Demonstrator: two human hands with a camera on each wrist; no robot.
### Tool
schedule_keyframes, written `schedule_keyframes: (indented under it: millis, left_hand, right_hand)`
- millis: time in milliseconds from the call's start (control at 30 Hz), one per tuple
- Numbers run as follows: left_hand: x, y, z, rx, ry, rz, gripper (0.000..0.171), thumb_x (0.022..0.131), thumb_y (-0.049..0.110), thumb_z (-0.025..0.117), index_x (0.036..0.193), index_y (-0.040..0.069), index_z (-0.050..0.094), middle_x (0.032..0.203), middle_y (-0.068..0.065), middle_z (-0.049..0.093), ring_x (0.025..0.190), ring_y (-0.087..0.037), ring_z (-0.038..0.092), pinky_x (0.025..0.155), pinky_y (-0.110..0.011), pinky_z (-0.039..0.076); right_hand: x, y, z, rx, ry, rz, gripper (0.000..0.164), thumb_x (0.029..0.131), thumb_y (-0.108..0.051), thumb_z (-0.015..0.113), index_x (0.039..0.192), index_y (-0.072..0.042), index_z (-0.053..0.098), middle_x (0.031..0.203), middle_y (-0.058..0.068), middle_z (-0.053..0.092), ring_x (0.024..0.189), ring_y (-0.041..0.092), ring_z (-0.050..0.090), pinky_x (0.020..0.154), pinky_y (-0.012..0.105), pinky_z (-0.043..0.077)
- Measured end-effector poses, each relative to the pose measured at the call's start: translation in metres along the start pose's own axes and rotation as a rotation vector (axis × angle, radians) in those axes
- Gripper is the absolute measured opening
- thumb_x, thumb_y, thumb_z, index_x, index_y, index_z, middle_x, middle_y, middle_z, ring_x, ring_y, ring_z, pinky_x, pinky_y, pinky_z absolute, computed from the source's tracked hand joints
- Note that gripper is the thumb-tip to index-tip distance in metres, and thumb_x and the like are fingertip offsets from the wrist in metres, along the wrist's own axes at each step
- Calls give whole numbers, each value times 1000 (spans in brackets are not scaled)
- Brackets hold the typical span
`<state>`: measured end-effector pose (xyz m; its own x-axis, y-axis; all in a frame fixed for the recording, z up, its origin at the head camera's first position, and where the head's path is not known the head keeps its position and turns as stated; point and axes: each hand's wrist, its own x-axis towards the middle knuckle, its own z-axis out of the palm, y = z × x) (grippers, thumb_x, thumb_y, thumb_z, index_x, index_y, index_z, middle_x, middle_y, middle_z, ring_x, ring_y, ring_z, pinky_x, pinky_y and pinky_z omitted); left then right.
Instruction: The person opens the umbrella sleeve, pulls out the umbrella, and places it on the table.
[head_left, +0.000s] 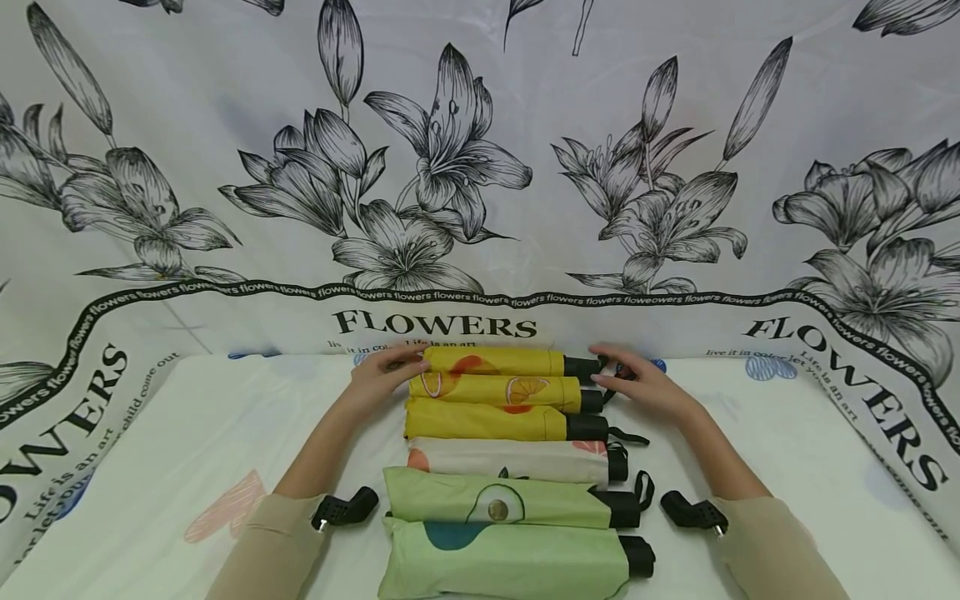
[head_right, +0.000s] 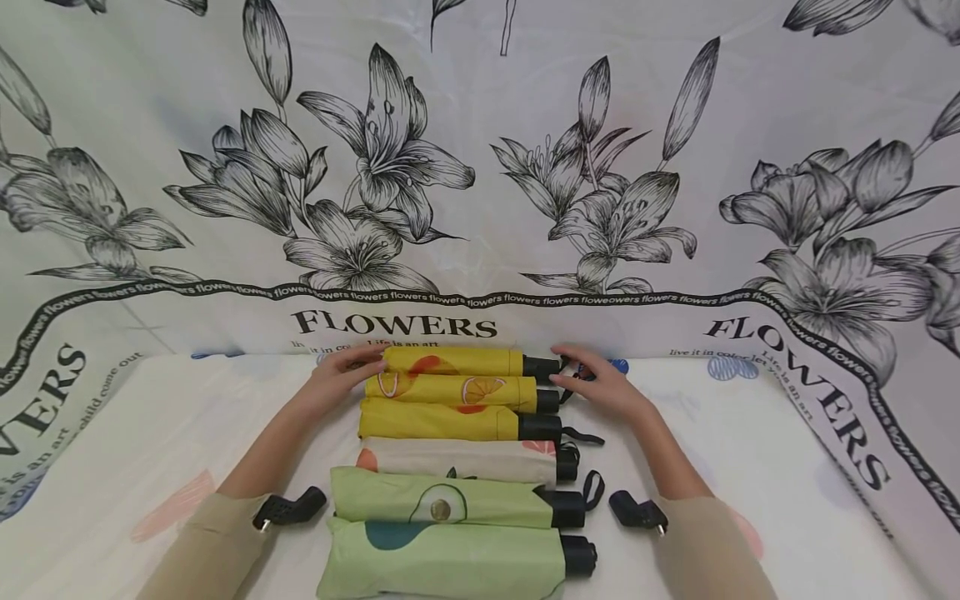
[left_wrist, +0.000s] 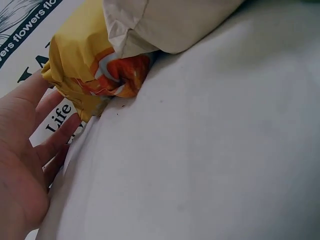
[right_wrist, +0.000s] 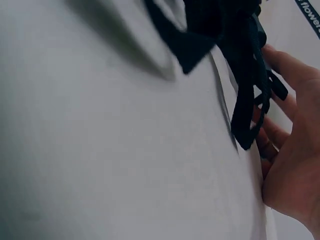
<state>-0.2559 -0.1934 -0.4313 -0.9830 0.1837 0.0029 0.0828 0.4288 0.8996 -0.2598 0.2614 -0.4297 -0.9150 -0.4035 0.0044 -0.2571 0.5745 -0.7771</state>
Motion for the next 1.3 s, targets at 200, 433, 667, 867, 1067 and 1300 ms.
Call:
schedule_keyframes:
  millis: [200, 433, 667, 867, 1067, 1300]
  left_hand:
    - [-1, -3, 4, -34, 47, -35, 47, 100, 26, 75, 144, 11, 66, 137, -18, 68, 132, -36, 59, 115, -52, 44]
    - [-1, -3, 9, -99, 96, -20, 44, 98, 21, 78, 139, 9, 69, 126, -14, 73, 114, -18, 66, 102, -30, 49]
    - [-3, -2, 11, -91, 145, 37, 36, 97, 14, 79, 131, 4, 74, 112, -13, 75, 99, -9, 66, 87, -18, 52]
    - [-3, 2, 15, -98, 190, 67, 27, 96, 4, 76, 123, -4, 75, 114, -20, 77, 96, -3, 69, 88, -18, 55]
    - [-3, 2, 16, -138, 209, 79, 22, 97, 3, 75, 117, -7, 76, 112, -22, 77, 90, 3, 65, 83, -14, 51]
    - [-3, 0, 17, -167, 212, 70, 21, 98, 4, 75, 115, -8, 76, 109, -19, 78, 88, 1, 64, 78, -15, 50]
  right_hand:
    - [3, -1, 6, -19, 17, 3, 47, 104, -26, 68, 146, -7, 62, 149, 21, 55, 99, 22, 53, 83, 38, 47]
    - [3, -5, 7, -43, 44, 59, 48, 103, -29, 70, 144, -6, 63, 143, 22, 58, 97, 25, 51, 82, 38, 45]
    - [6, -5, 6, -73, 26, 95, 53, 103, -32, 69, 147, -3, 60, 151, 25, 50, 122, 37, 51, 100, 52, 46]
    - [8, -6, 5, -70, 24, 92, 51, 104, -32, 68, 146, -4, 60, 150, 25, 50, 117, 35, 50, 96, 50, 45]
    - [8, -6, 7, -74, 42, 80, 48, 104, -30, 68, 144, -5, 62, 146, 22, 54, 108, 29, 49, 89, 42, 41]
    - [5, -5, 8, -80, 52, 90, 48, 103, -31, 70, 144, -7, 62, 147, 22, 53, 112, 34, 51, 90, 46, 43]
